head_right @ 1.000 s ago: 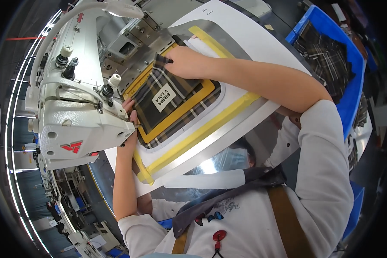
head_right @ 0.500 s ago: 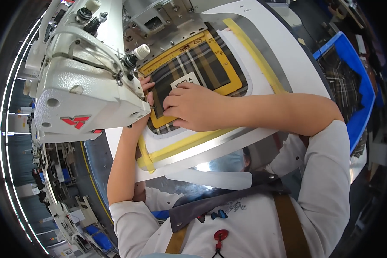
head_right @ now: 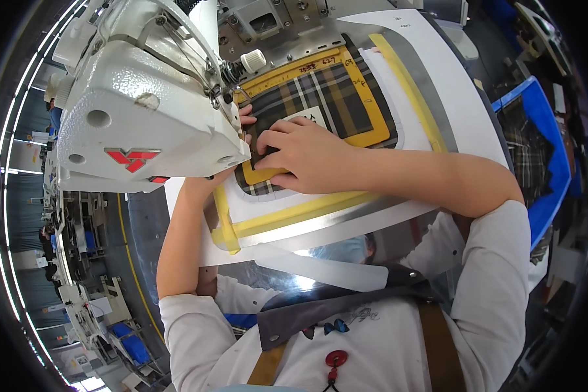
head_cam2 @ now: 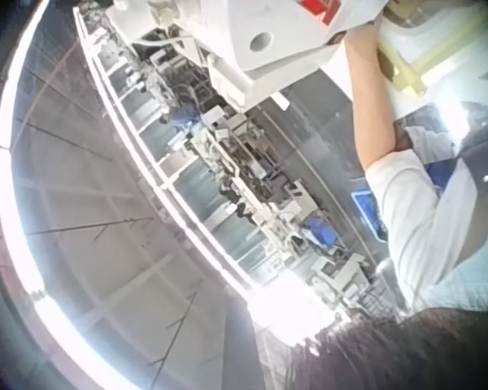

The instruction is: Positioning plaid fabric pieces into an embroidery machine frame for industrial branding.

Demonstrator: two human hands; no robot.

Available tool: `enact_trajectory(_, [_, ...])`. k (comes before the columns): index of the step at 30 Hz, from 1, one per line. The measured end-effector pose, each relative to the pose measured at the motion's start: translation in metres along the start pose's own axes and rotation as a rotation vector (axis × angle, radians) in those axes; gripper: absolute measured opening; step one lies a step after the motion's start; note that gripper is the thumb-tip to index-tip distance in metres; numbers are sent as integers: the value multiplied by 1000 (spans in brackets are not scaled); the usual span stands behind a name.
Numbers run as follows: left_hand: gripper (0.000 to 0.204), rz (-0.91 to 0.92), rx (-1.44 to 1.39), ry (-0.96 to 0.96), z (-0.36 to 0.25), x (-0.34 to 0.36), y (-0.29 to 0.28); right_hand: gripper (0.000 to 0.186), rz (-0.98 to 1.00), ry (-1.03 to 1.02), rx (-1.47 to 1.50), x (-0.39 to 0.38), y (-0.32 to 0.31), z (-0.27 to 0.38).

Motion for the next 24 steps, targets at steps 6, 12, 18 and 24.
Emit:
enact_trajectory(6, [35, -102, 51, 123, -14, 13, 1, 26, -63, -5, -69, -3, 0, 2])
enact_trajectory(12, [39, -76, -19, 32, -17, 24, -2, 27, -21, 17, -40, -4, -1, 1])
enact_trajectory(18, [38, -121, -111, 46, -15, 22, -5, 26, -29, 11, -60, -3, -1, 2])
enact_trajectory(24, [38, -106, -51, 30, -23, 30, -4, 26, -56, 2, -60, -5, 0, 1])
Point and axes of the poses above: each hand's wrist, its own x-axis towards the middle knuckle, its own y-axis out of the palm, z = x × y, the point moved 8 cm from there along x, towards the middle knuckle, and after that the axes turned 14 degrees about -x, right-handed, at the moved point
